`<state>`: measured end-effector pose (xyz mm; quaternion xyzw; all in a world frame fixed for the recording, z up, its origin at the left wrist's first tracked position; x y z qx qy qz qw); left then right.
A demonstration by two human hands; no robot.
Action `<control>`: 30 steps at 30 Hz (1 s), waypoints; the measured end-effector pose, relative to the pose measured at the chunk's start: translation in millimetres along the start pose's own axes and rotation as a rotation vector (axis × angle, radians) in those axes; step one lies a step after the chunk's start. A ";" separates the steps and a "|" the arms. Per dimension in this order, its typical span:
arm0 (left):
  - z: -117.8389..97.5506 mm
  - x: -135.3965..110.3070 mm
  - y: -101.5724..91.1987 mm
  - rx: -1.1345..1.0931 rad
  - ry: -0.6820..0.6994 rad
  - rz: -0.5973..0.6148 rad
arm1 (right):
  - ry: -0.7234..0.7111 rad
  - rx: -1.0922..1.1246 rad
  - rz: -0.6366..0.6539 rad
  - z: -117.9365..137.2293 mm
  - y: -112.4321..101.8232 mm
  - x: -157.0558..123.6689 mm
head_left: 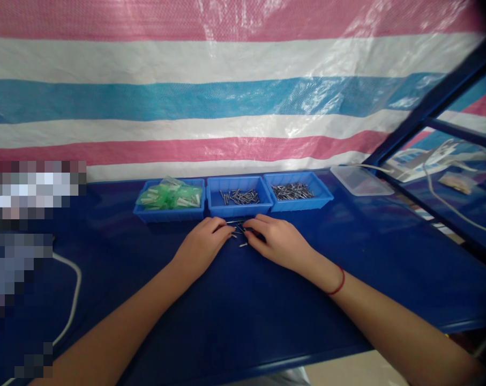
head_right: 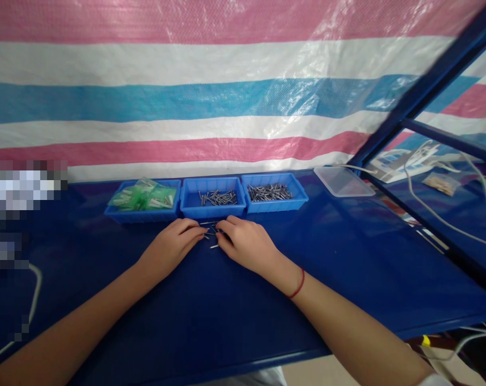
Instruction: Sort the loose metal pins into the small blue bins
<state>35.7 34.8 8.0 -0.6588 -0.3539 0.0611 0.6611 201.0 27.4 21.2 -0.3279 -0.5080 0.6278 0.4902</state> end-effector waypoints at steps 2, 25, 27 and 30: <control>0.2 0.1 -0.3 0.002 -0.024 0.001 | -0.009 0.014 0.006 1.0 0.0 -0.4; 5.2 -2.6 0.6 -0.141 -0.174 -0.140 | 0.234 -0.138 0.230 -24.1 -34.0 -11.0; 4.2 -2.2 -1.1 -0.178 -0.202 -0.158 | 0.266 -0.161 0.291 -28.6 -30.5 -13.9; 0.2 -1.3 -4.9 -0.253 -0.226 -0.197 | 0.237 -0.186 0.313 -29.8 -24.3 -16.3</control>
Point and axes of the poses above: each hand's wrist, its own x-axis towards the middle knuckle, its own y-axis out of the palm, z = x × y, the point moved 4 cm from there along x, towards the middle knuckle, and after that the axes turned 9 degrees about y, right-handed, at the moved point
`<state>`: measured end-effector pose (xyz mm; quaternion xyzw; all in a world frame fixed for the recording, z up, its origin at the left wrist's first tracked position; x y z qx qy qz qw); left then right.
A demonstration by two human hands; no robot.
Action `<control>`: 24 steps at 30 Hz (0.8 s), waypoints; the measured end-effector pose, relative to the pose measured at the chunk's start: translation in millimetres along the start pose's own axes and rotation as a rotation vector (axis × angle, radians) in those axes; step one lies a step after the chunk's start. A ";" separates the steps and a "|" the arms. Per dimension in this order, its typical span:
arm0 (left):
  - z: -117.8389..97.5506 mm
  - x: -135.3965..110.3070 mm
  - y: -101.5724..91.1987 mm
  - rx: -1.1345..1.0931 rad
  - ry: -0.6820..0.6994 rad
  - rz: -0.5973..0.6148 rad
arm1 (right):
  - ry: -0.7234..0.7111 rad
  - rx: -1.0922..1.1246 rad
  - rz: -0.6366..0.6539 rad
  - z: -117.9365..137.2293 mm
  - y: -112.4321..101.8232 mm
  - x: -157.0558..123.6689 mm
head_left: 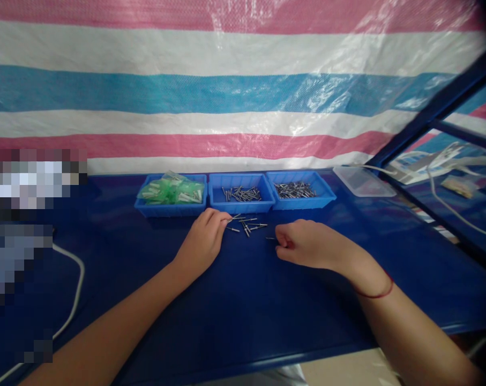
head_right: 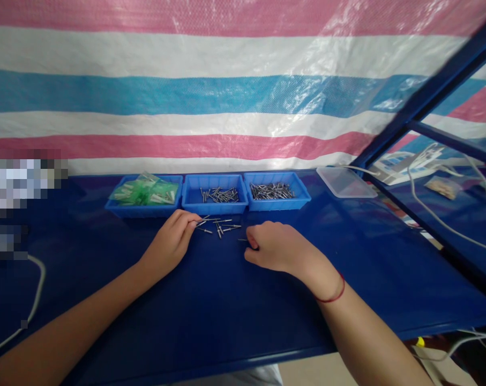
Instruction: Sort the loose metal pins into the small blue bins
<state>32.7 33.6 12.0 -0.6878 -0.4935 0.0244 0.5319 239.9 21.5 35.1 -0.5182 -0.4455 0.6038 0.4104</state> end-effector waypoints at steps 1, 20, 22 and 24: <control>-2.0 0.0 -0.6 -0.027 -0.004 -0.012 | -0.024 -0.002 -0.006 1.1 1.5 0.3; -25.2 -5.0 0.3 -0.299 0.011 -0.009 | -0.260 1.064 -0.308 37.5 2.2 -3.8; -25.6 -4.6 0.1 -0.296 0.022 -0.009 | -0.261 1.097 -0.291 38.3 3.4 -2.7; -26.3 -4.5 0.2 -0.292 0.036 -0.007 | -0.256 1.135 -0.274 38.9 5.2 -1.7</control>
Point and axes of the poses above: each hand's wrist, its own x-axis towards the middle knuckle, its own y-axis out of the palm, z = x × y, the point moved 4 cm from there along x, towards the middle knuckle, and after that the axes turned 9 degrees about y, right-handed, at the moved point
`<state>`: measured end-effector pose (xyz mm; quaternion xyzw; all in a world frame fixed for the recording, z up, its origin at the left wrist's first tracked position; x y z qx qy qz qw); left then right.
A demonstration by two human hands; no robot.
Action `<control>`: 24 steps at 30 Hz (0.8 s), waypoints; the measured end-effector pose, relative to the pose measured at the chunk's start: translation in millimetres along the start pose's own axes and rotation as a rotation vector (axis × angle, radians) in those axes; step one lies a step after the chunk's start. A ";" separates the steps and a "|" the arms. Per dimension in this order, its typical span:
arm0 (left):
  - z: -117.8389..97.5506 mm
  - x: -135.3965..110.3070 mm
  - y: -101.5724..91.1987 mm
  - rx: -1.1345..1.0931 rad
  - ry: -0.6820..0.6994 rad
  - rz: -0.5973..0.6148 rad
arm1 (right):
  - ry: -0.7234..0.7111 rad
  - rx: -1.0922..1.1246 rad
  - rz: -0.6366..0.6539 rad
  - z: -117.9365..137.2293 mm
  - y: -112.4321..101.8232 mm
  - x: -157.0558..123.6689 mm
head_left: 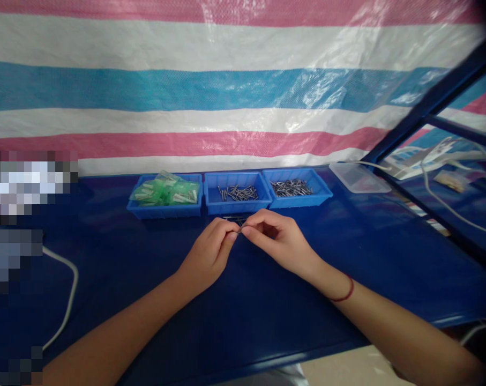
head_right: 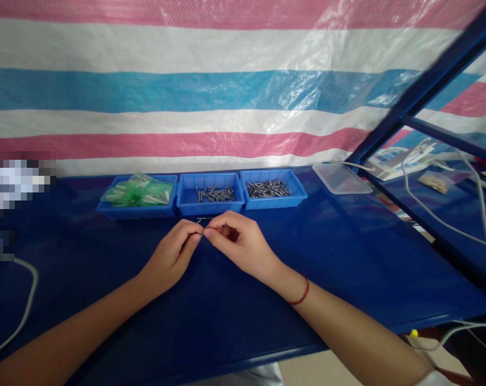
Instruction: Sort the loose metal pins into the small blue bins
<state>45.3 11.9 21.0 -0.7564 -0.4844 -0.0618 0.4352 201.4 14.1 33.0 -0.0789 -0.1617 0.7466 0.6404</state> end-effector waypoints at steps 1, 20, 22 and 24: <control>-0.4 0.0 0.1 0.002 0.007 0.001 | 0.004 0.016 0.000 -0.7 0.7 0.0; -3.0 1.0 -5.2 0.068 -0.004 -0.092 | -0.060 0.041 0.003 -3.3 1.6 -1.8; -2.5 0.7 -6.7 0.070 -0.003 -0.124 | -0.070 0.022 -0.008 -4.9 1.3 -0.5; -2.3 0.3 -7.6 0.073 0.000 -0.148 | -0.088 -0.022 -0.009 -5.1 1.3 0.6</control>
Point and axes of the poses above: each hand's wrist, its own x-axis towards the middle knuckle, its own y-axis out of the palm, z = x × y, the point moved 4 cm from there along x, towards the middle knuckle, and after that the axes turned 9 degrees about y, right-handed, at the moved point
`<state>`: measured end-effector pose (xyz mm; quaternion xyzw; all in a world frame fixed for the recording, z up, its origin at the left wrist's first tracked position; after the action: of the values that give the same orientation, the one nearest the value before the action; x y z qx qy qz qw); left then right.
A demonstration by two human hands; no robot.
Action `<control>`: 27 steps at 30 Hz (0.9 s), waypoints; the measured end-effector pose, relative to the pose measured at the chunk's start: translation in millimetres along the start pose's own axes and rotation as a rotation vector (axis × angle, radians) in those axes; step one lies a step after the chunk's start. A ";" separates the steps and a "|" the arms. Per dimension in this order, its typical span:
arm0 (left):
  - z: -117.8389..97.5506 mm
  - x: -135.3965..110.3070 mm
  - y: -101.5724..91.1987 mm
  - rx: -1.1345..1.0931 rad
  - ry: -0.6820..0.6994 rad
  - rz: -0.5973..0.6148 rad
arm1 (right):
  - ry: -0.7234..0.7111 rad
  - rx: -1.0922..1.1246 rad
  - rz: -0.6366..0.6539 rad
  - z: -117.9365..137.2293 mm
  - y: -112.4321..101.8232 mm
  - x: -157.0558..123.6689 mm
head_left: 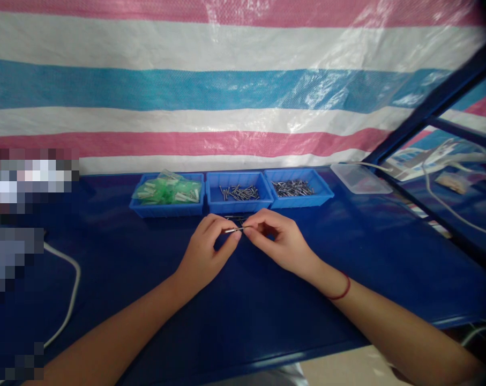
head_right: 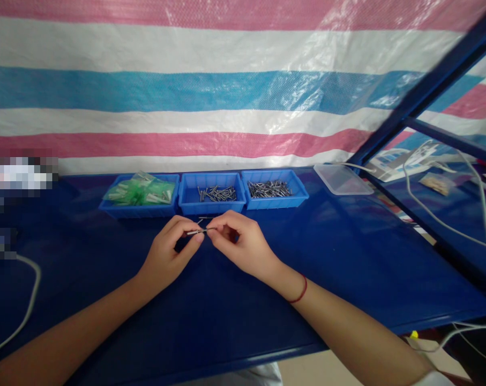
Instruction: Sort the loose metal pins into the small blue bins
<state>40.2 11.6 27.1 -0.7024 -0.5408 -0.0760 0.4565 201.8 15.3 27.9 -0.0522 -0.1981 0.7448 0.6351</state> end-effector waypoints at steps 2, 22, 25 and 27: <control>-0.1 -0.4 -0.5 0.002 -0.002 -0.012 | -0.035 -0.070 0.019 1.6 0.9 0.5; 26.9 -1.3 -2.2 0.456 -0.039 0.271 | 0.379 0.766 -0.548 -33.9 -84.5 32.6; 29.0 -1.0 -2.3 0.517 -0.075 0.285 | 0.400 0.758 -0.452 -29.8 -72.6 30.0; 30.4 -0.7 -3.3 0.546 -0.099 0.294 | 0.410 0.719 -0.365 -25.9 -60.7 27.7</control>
<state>25.4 33.1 11.2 -0.6272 -0.4556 0.1732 0.6075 261.3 55.0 30.9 0.0611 0.1968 0.6164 0.7600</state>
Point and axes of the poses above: each hand's wrist, its own x-axis towards the middle knuckle, its own y-axis out of the palm, z = x × y, the point moved 4 cm from there along x, towards the middle knuckle, and after that the axes turned 9 degrees about y, right-handed, at the moved point
